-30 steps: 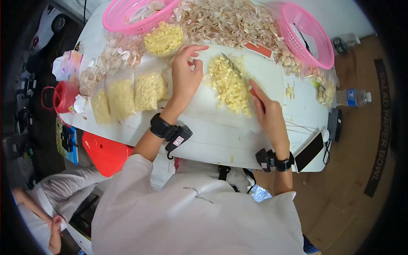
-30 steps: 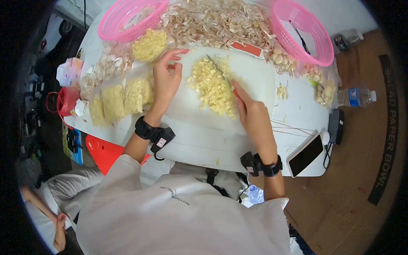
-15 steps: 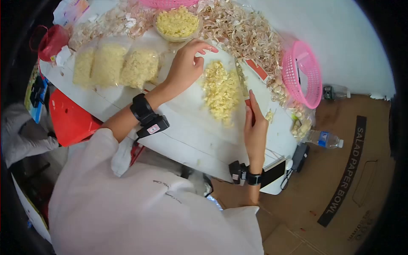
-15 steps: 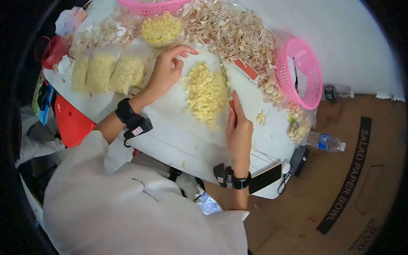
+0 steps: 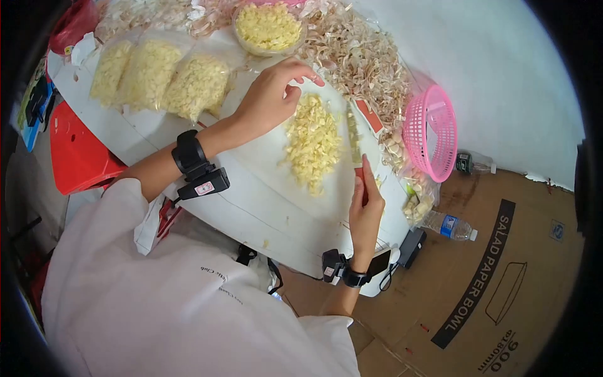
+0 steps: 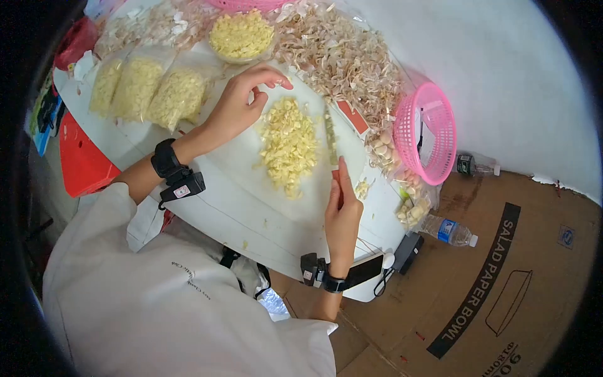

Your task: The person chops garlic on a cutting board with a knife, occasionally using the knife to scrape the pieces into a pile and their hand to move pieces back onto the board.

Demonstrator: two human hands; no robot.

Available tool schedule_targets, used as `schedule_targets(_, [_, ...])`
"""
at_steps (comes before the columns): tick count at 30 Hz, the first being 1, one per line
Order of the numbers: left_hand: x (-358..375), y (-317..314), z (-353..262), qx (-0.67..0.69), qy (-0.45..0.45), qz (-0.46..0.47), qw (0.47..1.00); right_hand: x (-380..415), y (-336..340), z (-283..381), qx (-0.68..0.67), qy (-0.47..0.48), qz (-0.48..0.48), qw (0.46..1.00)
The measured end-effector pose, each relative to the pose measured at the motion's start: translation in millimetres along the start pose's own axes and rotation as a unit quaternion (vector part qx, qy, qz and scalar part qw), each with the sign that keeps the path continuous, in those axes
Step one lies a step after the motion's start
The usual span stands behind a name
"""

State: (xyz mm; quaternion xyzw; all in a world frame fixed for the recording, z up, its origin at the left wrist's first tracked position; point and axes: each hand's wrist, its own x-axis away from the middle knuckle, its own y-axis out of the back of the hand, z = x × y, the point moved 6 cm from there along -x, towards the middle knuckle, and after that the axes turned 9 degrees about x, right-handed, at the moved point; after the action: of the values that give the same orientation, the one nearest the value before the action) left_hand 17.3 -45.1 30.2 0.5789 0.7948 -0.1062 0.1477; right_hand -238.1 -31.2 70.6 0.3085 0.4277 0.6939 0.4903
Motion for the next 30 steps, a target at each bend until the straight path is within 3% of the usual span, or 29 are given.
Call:
schedule_targets(4, [2, -1, 0, 0.007, -0.006, 0.001, 1.0, -4, -2, 1, -0.018, -0.011, 0.001, 1.0])
schedule_targets(6, [2, -1, 0, 0.006, -0.002, 0.001, 1.0, -7, -4, 10, -0.015, 0.035, 0.01, 0.999])
schedule_targets(15, [3, -1, 3, 0.011, -0.005, 0.0, 1.0, -12, -12, 21, 0.014, 0.066, 0.022, 0.997])
schedule_targets(27, [0, -1, 6, 0.014, -0.001, 0.002, 1.0, 4, -11, 19, -0.035, 0.048, 0.037, 0.998])
schedule_targets(30, [0, -1, 10, 0.008, 0.0, 0.005, 1.0, 5, -5, 8, -0.08, 0.011, 0.086, 0.993])
